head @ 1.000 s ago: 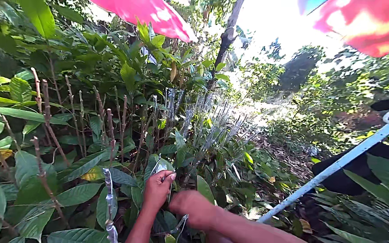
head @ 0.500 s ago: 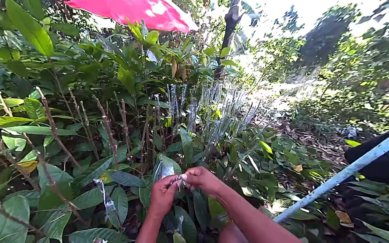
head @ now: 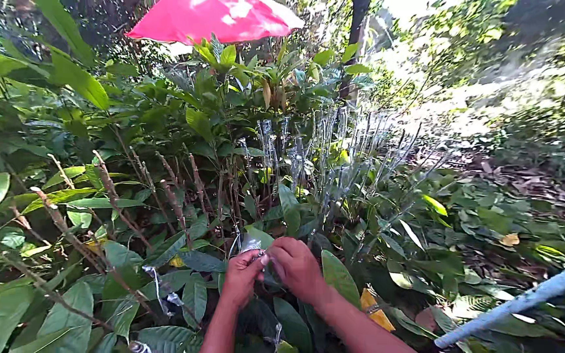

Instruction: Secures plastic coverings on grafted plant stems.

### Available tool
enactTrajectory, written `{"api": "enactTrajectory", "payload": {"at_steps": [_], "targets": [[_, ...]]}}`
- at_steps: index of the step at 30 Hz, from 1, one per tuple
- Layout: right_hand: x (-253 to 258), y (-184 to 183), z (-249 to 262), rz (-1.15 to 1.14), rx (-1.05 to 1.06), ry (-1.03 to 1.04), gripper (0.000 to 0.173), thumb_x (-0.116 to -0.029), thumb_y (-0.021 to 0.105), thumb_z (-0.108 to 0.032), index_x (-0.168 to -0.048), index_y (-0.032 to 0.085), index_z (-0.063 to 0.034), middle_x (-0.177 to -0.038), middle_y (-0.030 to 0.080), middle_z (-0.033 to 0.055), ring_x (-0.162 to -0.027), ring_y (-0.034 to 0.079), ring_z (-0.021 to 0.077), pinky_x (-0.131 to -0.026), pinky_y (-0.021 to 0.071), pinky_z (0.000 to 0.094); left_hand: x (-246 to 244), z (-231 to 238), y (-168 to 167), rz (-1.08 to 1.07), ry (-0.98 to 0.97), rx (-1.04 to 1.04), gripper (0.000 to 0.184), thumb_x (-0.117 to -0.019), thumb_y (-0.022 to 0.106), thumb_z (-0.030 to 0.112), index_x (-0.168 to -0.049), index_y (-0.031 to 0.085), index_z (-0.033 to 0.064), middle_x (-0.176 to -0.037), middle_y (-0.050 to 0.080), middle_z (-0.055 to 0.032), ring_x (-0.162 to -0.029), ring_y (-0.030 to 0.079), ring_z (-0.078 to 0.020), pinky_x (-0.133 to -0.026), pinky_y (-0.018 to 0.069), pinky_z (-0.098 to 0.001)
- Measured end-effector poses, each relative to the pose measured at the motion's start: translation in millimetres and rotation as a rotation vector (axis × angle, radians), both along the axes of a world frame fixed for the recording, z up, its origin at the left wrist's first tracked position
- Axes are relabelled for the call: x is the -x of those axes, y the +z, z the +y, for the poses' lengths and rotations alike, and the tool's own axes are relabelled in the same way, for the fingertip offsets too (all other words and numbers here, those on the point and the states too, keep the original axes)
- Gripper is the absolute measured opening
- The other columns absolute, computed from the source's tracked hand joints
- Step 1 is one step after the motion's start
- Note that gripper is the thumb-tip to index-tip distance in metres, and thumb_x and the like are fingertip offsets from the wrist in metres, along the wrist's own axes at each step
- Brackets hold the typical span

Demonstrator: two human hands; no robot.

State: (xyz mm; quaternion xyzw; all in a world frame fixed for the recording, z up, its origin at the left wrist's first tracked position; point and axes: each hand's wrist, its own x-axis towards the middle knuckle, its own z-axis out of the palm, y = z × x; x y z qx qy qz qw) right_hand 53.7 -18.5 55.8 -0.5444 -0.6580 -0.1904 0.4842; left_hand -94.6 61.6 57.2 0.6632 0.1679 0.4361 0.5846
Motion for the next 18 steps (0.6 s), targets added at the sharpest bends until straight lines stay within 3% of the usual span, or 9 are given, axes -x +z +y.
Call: {"api": "enactTrajectory", "payload": {"at_steps": [2, 4, 7, 9, 13, 16, 18], "targets": [[-10, 0, -1, -0.104, -0.082, 0.037, 0.016, -0.0996, 0.060, -0.011, -0.097, 0.076, -0.0118, -0.103, 0.074, 0.0074, -0.089, 0.071, 0.0242, -0.074, 0.0583, 0.0417, 2, 3, 2, 0.035, 0.005, -0.029, 0.009, -0.0948, 0.065, 0.003, -0.097, 0.074, 0.0021, -0.081, 0.072, 0.0000, -0.060, 0.064, -0.0057, -0.059, 0.0570, -0.0219], [-26, 0, -8, 0.007, -0.008, 0.058, 0.019, -0.1010, 0.057, -0.012, -0.096, 0.075, -0.0078, -0.102, 0.074, 0.0089, -0.094, 0.071, 0.0245, -0.081, 0.0600, 0.0430, 4, 10, 6, 0.011, 0.033, -0.029, 0.010, -0.0967, 0.063, 0.001, -0.102, 0.071, -0.0008, -0.082, 0.072, -0.0031, -0.061, 0.066, -0.0087, -0.059, 0.0593, -0.0243], [-34, -2, -26, 0.204, 0.324, 0.069, 0.022, -0.1002, 0.057, -0.017, -0.099, 0.074, -0.0041, -0.097, 0.070, 0.0118, -0.092, 0.069, 0.0253, -0.083, 0.0579, 0.0458, 8, 20, 14, -0.023, 0.154, 0.026, 0.012, -0.0966, 0.061, -0.004, -0.107, 0.066, -0.0048, -0.080, 0.072, -0.0078, -0.059, 0.068, -0.0137, -0.057, 0.0609, -0.0275], [-11, 1, -39, 0.317, 0.555, 0.266, 0.024, -0.1010, 0.056, -0.017, -0.103, 0.073, -0.0004, -0.103, 0.070, 0.0145, -0.095, 0.069, 0.0258, -0.087, 0.0567, 0.0455, 4, 20, 20, 0.032, 0.221, 0.040, 0.011, -0.0973, 0.062, -0.004, -0.107, 0.066, -0.0064, -0.079, 0.073, -0.0097, -0.058, 0.070, -0.0154, -0.057, 0.0618, -0.0288], [46, 9, -47, 0.236, 0.450, 0.800, 0.021, -0.1004, 0.055, -0.007, -0.094, 0.070, 0.0062, -0.092, 0.068, 0.0176, -0.086, 0.067, 0.0260, -0.079, 0.0564, 0.0409, -14, 9, 34, 0.212, 0.246, 0.017, 0.008, -0.0964, 0.067, 0.001, -0.102, 0.069, -0.0045, -0.077, 0.074, -0.0077, -0.059, 0.071, -0.0141, -0.059, 0.0628, -0.0277], [43, 10, -43, 0.121, 0.418, 0.830, 0.018, -0.1007, 0.057, -0.008, -0.093, 0.068, 0.0038, -0.090, 0.066, 0.0165, -0.085, 0.067, 0.0261, -0.077, 0.0559, 0.0403, -21, 1, 31, 0.223, 0.231, 0.003, 0.010, -0.0949, 0.070, 0.002, -0.102, 0.070, -0.0045, -0.079, 0.075, -0.0081, -0.060, 0.071, -0.0137, -0.060, 0.0629, -0.0271], [28, 3, -44, 0.193, 0.359, 0.790, 0.021, -0.1022, 0.061, -0.017, -0.101, 0.071, 0.0019, -0.096, 0.070, 0.0139, -0.088, 0.068, 0.0204, -0.081, 0.0581, 0.0365, -13, -6, 27, 0.271, 0.263, -0.141, 0.026, -0.0965, 0.069, 0.005, -0.122, 0.068, -0.0017, -0.104, 0.075, -0.0090, -0.075, 0.075, -0.0139, -0.071, 0.0648, -0.0287]]}}
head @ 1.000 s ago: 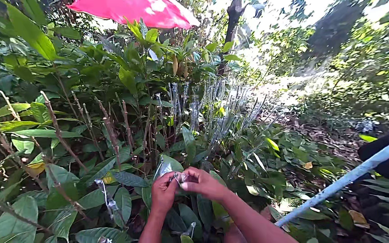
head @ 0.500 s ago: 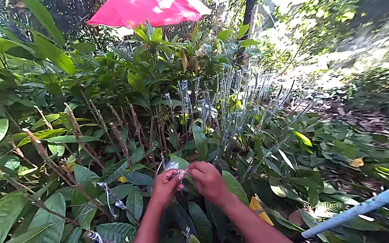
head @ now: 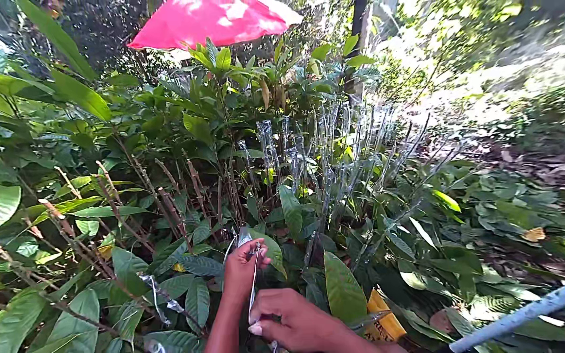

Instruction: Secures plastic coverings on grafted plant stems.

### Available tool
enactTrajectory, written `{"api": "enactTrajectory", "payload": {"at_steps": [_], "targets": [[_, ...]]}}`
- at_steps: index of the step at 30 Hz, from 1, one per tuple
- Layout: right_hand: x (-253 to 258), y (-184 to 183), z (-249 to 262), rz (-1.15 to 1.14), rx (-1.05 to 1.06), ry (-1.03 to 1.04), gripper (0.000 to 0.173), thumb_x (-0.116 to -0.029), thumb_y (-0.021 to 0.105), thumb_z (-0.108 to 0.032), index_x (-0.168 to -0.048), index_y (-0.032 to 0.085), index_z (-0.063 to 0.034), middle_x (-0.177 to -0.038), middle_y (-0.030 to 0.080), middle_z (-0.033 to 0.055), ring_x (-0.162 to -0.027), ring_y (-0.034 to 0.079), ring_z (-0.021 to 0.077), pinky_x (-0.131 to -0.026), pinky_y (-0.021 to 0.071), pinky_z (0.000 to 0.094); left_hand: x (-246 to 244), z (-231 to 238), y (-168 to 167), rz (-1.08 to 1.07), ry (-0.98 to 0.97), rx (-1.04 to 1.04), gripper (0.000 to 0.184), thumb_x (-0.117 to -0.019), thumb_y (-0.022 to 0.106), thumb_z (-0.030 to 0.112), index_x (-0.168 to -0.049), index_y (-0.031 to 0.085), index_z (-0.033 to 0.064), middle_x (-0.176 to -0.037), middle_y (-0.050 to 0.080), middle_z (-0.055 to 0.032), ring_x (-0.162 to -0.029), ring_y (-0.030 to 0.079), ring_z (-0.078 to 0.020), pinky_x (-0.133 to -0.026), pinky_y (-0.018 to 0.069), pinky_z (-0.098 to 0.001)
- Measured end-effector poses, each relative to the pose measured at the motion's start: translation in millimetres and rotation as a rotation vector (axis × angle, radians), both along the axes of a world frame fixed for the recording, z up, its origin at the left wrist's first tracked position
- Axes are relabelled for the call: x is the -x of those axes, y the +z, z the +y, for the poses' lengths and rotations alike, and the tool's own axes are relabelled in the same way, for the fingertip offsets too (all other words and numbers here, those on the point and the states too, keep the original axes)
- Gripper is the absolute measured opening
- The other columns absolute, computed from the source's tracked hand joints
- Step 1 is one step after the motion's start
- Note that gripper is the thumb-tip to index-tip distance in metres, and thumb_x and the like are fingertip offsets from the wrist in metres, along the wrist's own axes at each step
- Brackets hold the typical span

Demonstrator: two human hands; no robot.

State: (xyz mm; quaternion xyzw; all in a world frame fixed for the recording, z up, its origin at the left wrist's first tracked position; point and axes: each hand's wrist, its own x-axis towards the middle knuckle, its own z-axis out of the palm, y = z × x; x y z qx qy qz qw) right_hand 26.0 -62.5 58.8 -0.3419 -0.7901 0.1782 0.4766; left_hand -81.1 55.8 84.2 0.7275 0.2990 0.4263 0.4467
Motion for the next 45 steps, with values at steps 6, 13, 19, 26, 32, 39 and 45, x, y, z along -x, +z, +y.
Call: {"api": "enactTrajectory", "payload": {"at_steps": [6, 13, 19, 26, 32, 39, 45], "targets": [[-39, 16, -10, 0.545, -0.122, -0.418, 0.028, -0.1029, 0.060, -0.033, -0.107, 0.072, -0.0073, -0.107, 0.067, 0.0006, -0.090, 0.066, 0.0054, -0.076, 0.0597, 0.0244, 42, -57, 1, 0.007, -0.044, -0.564, 0.048, -0.1005, 0.065, 0.033, -0.136, 0.061, 0.0010, -0.126, 0.069, -0.0114, -0.103, 0.072, -0.0137, -0.086, 0.0627, -0.0328], [-8, 15, -16, 0.675, 0.156, -0.276, 0.025, -0.0965, 0.069, -0.024, -0.111, 0.070, -0.0036, -0.099, 0.067, 0.0006, -0.082, 0.065, 0.0057, -0.074, 0.0581, 0.0236, 41, -67, -15, 0.030, -0.096, -0.677, 0.024, -0.0986, 0.068, 0.031, -0.108, 0.071, 0.0093, -0.099, 0.073, -0.0051, -0.089, 0.070, -0.0088, -0.080, 0.0603, -0.0272], [-5, 17, -17, 0.781, 0.143, -0.207, 0.011, -0.0898, 0.075, -0.013, -0.098, 0.074, -0.0058, -0.098, 0.065, 0.0006, -0.085, 0.062, 0.0056, -0.073, 0.0545, 0.0205, 38, -71, -26, 0.014, -0.242, -0.638, 0.025, -0.0977, 0.069, 0.038, -0.102, 0.071, 0.0143, -0.101, 0.072, -0.0023, -0.097, 0.068, -0.0089, -0.085, 0.0592, -0.0291], [-28, 11, -15, 0.915, -0.006, 0.096, 0.007, -0.0959, 0.072, -0.023, -0.101, 0.076, -0.0204, -0.112, 0.066, -0.0047, -0.087, 0.063, 0.0007, -0.072, 0.0555, 0.0173, 28, -74, -31, -0.950, -0.753, 0.345, 0.034, -0.0971, 0.070, 0.029, -0.126, 0.067, 0.0117, -0.114, 0.070, -0.0122, -0.086, 0.072, -0.0161, -0.066, 0.0593, -0.0261], [-69, 22, -21, 1.238, 0.124, -0.022, 0.020, -0.1053, 0.053, -0.010, -0.103, 0.072, -0.0056, -0.100, 0.074, 0.0086, -0.060, 0.062, 0.0047, -0.052, 0.0530, 0.0179, 52, -62, -21, -1.093, -0.385, 0.407, 0.014, -0.0943, 0.072, 0.021, -0.105, 0.075, 0.0122, -0.095, 0.072, -0.0038, -0.080, 0.071, -0.0116, -0.068, 0.0605, -0.0243], [-59, 24, -29, 1.015, 0.299, -0.026, 0.018, -0.1028, 0.057, -0.009, -0.101, 0.074, -0.0031, -0.094, 0.075, 0.0050, -0.055, 0.058, -0.0002, -0.051, 0.0498, 0.0149, 30, -65, -10, -0.285, -0.093, -0.133, 0.058, -0.0927, 0.071, 0.050, -0.128, 0.066, 0.0040, -0.126, 0.070, -0.0070, -0.117, 0.066, -0.0182, -0.102, 0.0545, -0.0367], [-32, 22, -23, 1.093, 0.317, -0.038, 0.014, -0.0918, 0.073, -0.008, -0.083, 0.062, -0.0090, -0.071, 0.065, 0.0001, -0.050, 0.054, 0.0017, -0.047, 0.0474, 0.0159, 0, -78, -13, -0.386, -0.139, 0.002, 0.018, -0.1022, 0.059, 0.013, -0.094, 0.073, 0.0039, -0.086, 0.073, -0.0029, -0.079, 0.069, -0.0092, -0.076, 0.0595, -0.0269]]}}
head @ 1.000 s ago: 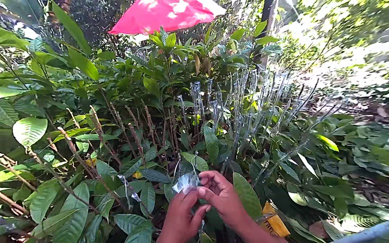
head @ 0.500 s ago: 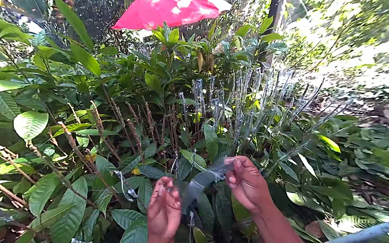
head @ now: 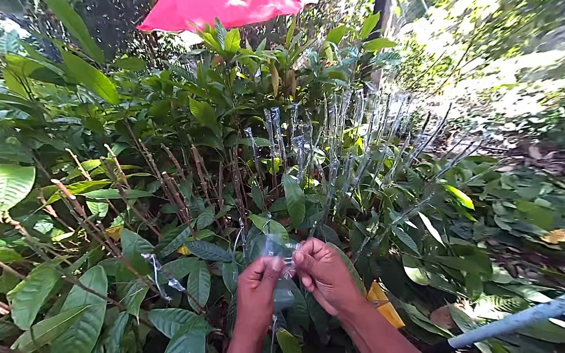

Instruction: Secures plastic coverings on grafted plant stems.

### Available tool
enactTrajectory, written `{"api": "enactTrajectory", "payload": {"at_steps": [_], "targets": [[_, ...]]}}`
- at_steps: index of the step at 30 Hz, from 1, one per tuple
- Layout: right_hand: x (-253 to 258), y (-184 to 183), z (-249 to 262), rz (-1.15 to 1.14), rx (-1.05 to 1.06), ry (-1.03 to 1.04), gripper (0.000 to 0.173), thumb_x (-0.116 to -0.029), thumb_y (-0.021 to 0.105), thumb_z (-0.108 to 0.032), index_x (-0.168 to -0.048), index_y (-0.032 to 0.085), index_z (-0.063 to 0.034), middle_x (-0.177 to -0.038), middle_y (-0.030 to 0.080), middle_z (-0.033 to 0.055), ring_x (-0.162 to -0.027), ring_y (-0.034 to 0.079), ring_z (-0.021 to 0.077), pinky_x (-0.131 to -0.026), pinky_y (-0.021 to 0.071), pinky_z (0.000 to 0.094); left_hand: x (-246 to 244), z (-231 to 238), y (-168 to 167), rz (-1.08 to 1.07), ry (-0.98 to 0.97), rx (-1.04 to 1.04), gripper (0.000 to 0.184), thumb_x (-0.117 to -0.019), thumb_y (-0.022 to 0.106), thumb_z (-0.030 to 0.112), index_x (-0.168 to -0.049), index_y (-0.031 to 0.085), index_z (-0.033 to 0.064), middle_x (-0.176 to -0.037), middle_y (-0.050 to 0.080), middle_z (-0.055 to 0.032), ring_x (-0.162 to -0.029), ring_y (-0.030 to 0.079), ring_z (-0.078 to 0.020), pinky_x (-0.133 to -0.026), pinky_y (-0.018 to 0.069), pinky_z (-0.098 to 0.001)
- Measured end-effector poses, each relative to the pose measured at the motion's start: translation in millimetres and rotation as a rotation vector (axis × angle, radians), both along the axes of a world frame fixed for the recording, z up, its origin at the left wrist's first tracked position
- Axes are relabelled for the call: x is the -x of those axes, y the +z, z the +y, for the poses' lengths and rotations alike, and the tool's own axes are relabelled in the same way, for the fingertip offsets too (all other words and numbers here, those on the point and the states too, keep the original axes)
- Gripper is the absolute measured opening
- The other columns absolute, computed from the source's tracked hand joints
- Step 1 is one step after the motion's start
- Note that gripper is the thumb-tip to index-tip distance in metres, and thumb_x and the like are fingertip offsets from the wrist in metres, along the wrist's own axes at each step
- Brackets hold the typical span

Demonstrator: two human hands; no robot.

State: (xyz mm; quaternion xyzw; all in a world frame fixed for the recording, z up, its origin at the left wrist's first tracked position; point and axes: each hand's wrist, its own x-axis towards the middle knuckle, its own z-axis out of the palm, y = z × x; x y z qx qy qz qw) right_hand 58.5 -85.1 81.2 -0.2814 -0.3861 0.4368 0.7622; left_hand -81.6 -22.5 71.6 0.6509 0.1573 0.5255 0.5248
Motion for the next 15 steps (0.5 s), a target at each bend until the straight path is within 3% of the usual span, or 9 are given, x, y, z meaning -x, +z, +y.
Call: {"api": "enactTrajectory", "payload": {"at_steps": [3, 4, 6, 7, 9, 10, 11, 13, 15], "targets": [[-11, 4, -1, 0.220, -0.025, 0.080, 0.009, -0.0998, 0.064, -0.012, -0.091, 0.064, -0.0113, -0.090, 0.074, 0.0059, -0.056, 0.063, 0.0047, -0.050, 0.0530, 0.0175, 7, 1, 7, -0.218, 0.055, 0.286, 0.031, -0.1096, 0.038, 0.013, -0.096, 0.065, 0.0030, -0.084, 0.075, -0.0080, -0.077, 0.076, -0.0186, -0.073, 0.0651, -0.0348], [-17, 6, -2, 0.272, -0.039, 0.110, 0.007, -0.1015, 0.060, -0.009, -0.095, 0.064, -0.0098, -0.098, 0.076, 0.0099, -0.060, 0.068, 0.0074, -0.051, 0.0553, 0.0186, 12, 4, 9, -0.240, 0.096, 0.312, 0.031, -0.1104, 0.036, 0.013, -0.098, 0.063, 0.0029, -0.082, 0.074, -0.0070, -0.071, 0.075, -0.0175, -0.067, 0.0652, -0.0330], [-20, 11, -5, 0.248, -0.008, 0.147, 0.009, -0.1014, 0.057, -0.003, -0.104, 0.065, -0.0054, -0.096, 0.076, 0.0125, -0.066, 0.072, 0.0118, -0.057, 0.0596, 0.0219, 21, 5, 9, -0.166, 0.173, 0.240, 0.026, -0.1096, 0.039, 0.013, -0.105, 0.063, 0.0022, -0.073, 0.065, 0.0006, -0.054, 0.060, -0.0050, -0.049, 0.0538, -0.0190], [-17, 12, -6, 0.143, 0.045, 0.148, 0.014, -0.1010, 0.056, -0.002, -0.111, 0.065, -0.0035, -0.091, 0.075, 0.0099, -0.067, 0.071, 0.0115, -0.060, 0.0606, 0.0233, 23, 4, 7, -0.083, 0.180, 0.143, 0.024, -0.1083, 0.043, 0.012, -0.113, 0.063, 0.0006, -0.071, 0.061, 0.0027, -0.051, 0.053, -0.0019, -0.046, 0.0469, -0.0161], [-3, 10, -5, -0.157, 0.156, 0.146, 0.024, -0.1007, 0.056, -0.009, -0.123, 0.063, -0.0027, -0.085, 0.070, 0.0011, -0.066, 0.065, 0.0064, -0.062, 0.0571, 0.0220, 25, -3, 5, 0.161, 0.146, -0.112, 0.032, -0.1056, 0.050, 0.011, -0.134, 0.058, -0.0013, -0.080, 0.065, 0.0010, -0.059, 0.056, -0.0028, -0.054, 0.0507, -0.0203], [4, 7, -3, -0.245, 0.181, 0.137, 0.024, -0.0999, 0.059, -0.012, -0.121, 0.066, -0.0030, -0.083, 0.069, -0.0005, -0.064, 0.061, 0.0048, -0.060, 0.0533, 0.0212, 24, -7, 4, 0.257, 0.111, -0.230, 0.039, -0.1047, 0.053, 0.012, -0.141, 0.054, -0.0012, -0.090, 0.070, -0.0027, -0.065, 0.062, -0.0039, -0.061, 0.0566, -0.0233], [9, 3, 1, -0.262, 0.173, 0.116, 0.017, -0.0986, 0.062, -0.014, -0.110, 0.070, -0.0052, -0.078, 0.067, -0.0024, -0.060, 0.058, 0.0028, -0.056, 0.0503, 0.0198, 23, -11, 1, 0.292, 0.069, -0.321, 0.042, -0.1043, 0.055, 0.013, -0.144, 0.053, 0.0004, -0.093, 0.072, -0.0050, -0.068, 0.064, -0.0043, -0.065, 0.0581, -0.0244], [10, 0, 5, -0.224, 0.141, 0.116, 0.013, -0.0980, 0.063, -0.016, -0.093, 0.074, -0.0099, -0.074, 0.065, -0.0055, -0.057, 0.053, -0.0014, -0.052, 0.0442, 0.0160, 23, -14, -8, 0.203, -0.099, -0.391, 0.040, -0.1025, 0.063, 0.026, -0.139, 0.061, 0.0095, -0.085, 0.068, -0.0010, -0.069, 0.060, -0.0005, -0.067, 0.0548, -0.0198], [8, 1, 5, -0.258, 0.107, 0.178, 0.015, -0.0980, 0.063, -0.015, -0.092, 0.076, -0.0108, -0.080, 0.070, -0.0049, -0.066, 0.061, -0.0009, -0.061, 0.0516, 0.0169, 24, -14, -8, 0.113, -0.352, -0.371, 0.029, -0.1001, 0.065, 0.035, -0.114, 0.073, 0.0110, -0.081, 0.069, 0.0039, -0.073, 0.061, 0.0041, -0.071, 0.0528, -0.0154]]}}
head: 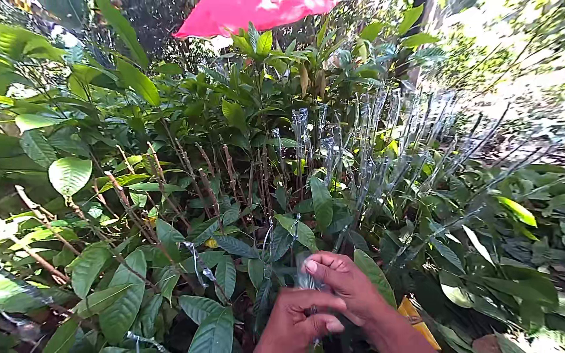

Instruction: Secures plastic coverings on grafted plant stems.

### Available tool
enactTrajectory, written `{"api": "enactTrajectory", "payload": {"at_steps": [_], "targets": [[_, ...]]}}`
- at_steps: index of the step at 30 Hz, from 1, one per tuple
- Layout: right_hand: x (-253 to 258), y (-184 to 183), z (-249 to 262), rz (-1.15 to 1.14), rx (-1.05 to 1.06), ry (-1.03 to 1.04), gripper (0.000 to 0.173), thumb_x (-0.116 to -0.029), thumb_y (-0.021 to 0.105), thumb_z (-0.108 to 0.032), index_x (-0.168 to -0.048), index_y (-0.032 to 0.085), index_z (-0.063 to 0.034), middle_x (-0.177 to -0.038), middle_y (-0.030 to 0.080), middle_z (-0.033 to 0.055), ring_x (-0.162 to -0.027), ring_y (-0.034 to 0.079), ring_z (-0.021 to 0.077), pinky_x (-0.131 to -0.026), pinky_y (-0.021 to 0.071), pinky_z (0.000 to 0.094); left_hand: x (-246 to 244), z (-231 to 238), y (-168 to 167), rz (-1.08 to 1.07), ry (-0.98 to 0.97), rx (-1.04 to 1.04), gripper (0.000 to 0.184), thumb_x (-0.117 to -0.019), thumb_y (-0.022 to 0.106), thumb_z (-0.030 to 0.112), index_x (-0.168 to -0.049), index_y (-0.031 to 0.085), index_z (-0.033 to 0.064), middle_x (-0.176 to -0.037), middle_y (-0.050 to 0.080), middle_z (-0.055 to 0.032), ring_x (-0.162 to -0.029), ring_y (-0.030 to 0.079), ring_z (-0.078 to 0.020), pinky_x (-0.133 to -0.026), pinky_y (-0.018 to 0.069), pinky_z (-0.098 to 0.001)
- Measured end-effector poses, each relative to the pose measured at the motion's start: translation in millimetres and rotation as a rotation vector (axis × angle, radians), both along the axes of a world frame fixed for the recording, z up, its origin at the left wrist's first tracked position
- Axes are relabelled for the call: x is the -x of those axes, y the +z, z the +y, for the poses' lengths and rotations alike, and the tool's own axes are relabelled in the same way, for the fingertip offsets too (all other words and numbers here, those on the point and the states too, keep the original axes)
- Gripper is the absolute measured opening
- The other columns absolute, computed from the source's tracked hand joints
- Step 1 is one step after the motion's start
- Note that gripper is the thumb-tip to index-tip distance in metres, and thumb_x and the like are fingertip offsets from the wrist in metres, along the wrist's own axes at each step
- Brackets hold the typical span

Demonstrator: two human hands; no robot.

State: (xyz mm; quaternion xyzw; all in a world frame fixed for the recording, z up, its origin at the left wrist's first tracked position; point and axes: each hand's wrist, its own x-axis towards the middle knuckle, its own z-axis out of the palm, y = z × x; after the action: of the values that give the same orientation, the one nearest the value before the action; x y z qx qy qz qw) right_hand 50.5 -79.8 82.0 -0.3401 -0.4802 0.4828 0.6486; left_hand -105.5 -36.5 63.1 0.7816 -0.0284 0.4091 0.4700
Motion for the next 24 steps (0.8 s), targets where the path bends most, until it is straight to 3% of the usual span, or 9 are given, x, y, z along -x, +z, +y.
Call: {"api": "enactTrajectory", "payload": {"at_steps": [3, 6, 8, 11, 13, 16, 19, 21, 24], "targets": [[6, -5, 0, -0.109, -0.043, 0.034, 0.016, -0.0989, 0.062, -0.019, -0.091, 0.076, -0.0129, -0.079, 0.069, -0.0086, -0.067, 0.061, -0.0029, -0.061, 0.0509, 0.0157, 1, -1, 6, 0.141, -0.222, -0.025, 0.033, -0.1011, 0.064, 0.026, -0.088, 0.073, -0.0027, -0.078, 0.070, -0.0034, -0.075, 0.062, 0.0013, -0.074, 0.0507, -0.0166], [-8, -8, 4, -0.063, -0.056, -0.004, 0.031, -0.0984, 0.065, -0.045, -0.099, 0.076, -0.0154, -0.071, 0.065, -0.0102, -0.058, 0.056, -0.0032, -0.054, 0.0489, 0.0159, 8, 3, 15, 0.131, 0.005, 0.040, 0.056, -0.1022, 0.057, 0.049, -0.125, 0.067, -0.0021, -0.102, 0.072, -0.0061, -0.072, 0.063, -0.0016, -0.066, 0.0549, -0.0206], [-20, -7, 5, -0.101, -0.046, 0.064, 0.048, -0.0876, 0.072, -0.060, -0.114, 0.074, -0.0200, -0.068, 0.054, -0.0163, -0.055, 0.045, -0.0063, -0.052, 0.0398, 0.0126, 15, 11, 26, 0.147, 0.027, 0.078, 0.089, -0.0988, 0.050, 0.063, -0.156, 0.033, -0.0023, -0.146, 0.056, -0.0108, -0.082, 0.067, -0.0012, -0.068, 0.0592, -0.0225], [-15, -6, 5, -0.298, -0.037, 0.060, 0.023, -0.0855, 0.080, -0.036, -0.098, 0.075, -0.0170, -0.067, 0.060, -0.0145, -0.057, 0.053, -0.0047, -0.055, 0.0470, 0.0159, 17, 12, 37, 0.343, 0.098, -0.022, 0.106, -0.0942, 0.042, 0.077, -0.163, 0.018, 0.0008, -0.164, 0.036, -0.0135, -0.109, 0.067, -0.0065, -0.083, 0.0598, -0.0310], [-12, -11, 6, -0.383, -0.097, -0.017, 0.011, -0.0871, 0.077, -0.024, -0.080, 0.075, -0.0152, -0.071, 0.066, -0.0123, -0.064, 0.057, -0.0054, -0.060, 0.0478, 0.0160, 19, 9, 41, 0.410, 0.085, 0.009, 0.102, -0.0940, 0.041, 0.078, -0.164, 0.022, 0.0048, -0.164, 0.038, -0.0100, -0.096, 0.070, -0.0044, -0.075, 0.0618, -0.0296], [-12, -15, 9, -0.524, -0.315, -0.119, 0.015, -0.0929, 0.073, -0.024, -0.087, 0.079, -0.0112, -0.083, 0.071, -0.0086, -0.075, 0.060, -0.0072, -0.069, 0.0511, 0.0131, 20, 11, 35, 0.101, -0.298, 0.511, 0.086, -0.0991, 0.047, 0.064, -0.161, 0.029, 0.0074, -0.161, 0.043, -0.0063, -0.070, 0.067, -0.0004, -0.055, 0.0547, -0.0176], [-4, -17, 12, -0.498, -0.335, -0.109, 0.015, -0.0953, 0.069, -0.020, -0.092, 0.076, -0.0077, -0.084, 0.069, -0.0059, -0.072, 0.056, -0.0063, -0.067, 0.0486, 0.0134, 8, 5, 22, -0.321, -0.629, 0.929, 0.054, -0.1031, 0.054, 0.047, -0.138, 0.063, 0.0065, -0.121, 0.071, -0.0161, -0.073, 0.072, -0.0151, -0.061, 0.0585, -0.0248], [-11, -16, 13, -0.326, -0.274, 0.030, 0.016, -0.0939, 0.070, -0.025, -0.104, 0.074, -0.0126, -0.080, 0.063, -0.0111, -0.067, 0.052, -0.0068, -0.061, 0.0450, 0.0132, 6, 4, 20, -0.314, -0.506, 0.755, 0.039, -0.1050, 0.055, 0.039, -0.121, 0.070, 0.0075, -0.094, 0.071, -0.0053, -0.067, 0.065, -0.0067, -0.060, 0.0536, -0.0198], [-28, -7, 8, -0.115, -0.259, 0.192, 0.048, -0.0941, 0.068, -0.053, -0.127, 0.071, -0.0185, -0.078, 0.059, -0.0144, -0.065, 0.049, -0.0055, -0.059, 0.0422, 0.0129, 16, 11, 26, -0.015, -0.119, 0.135, 0.035, -0.1022, 0.060, 0.045, -0.103, 0.071, 0.0121, -0.088, 0.063, 0.0071, -0.078, 0.055, 0.0037, -0.074, 0.0460, -0.0143]]}}
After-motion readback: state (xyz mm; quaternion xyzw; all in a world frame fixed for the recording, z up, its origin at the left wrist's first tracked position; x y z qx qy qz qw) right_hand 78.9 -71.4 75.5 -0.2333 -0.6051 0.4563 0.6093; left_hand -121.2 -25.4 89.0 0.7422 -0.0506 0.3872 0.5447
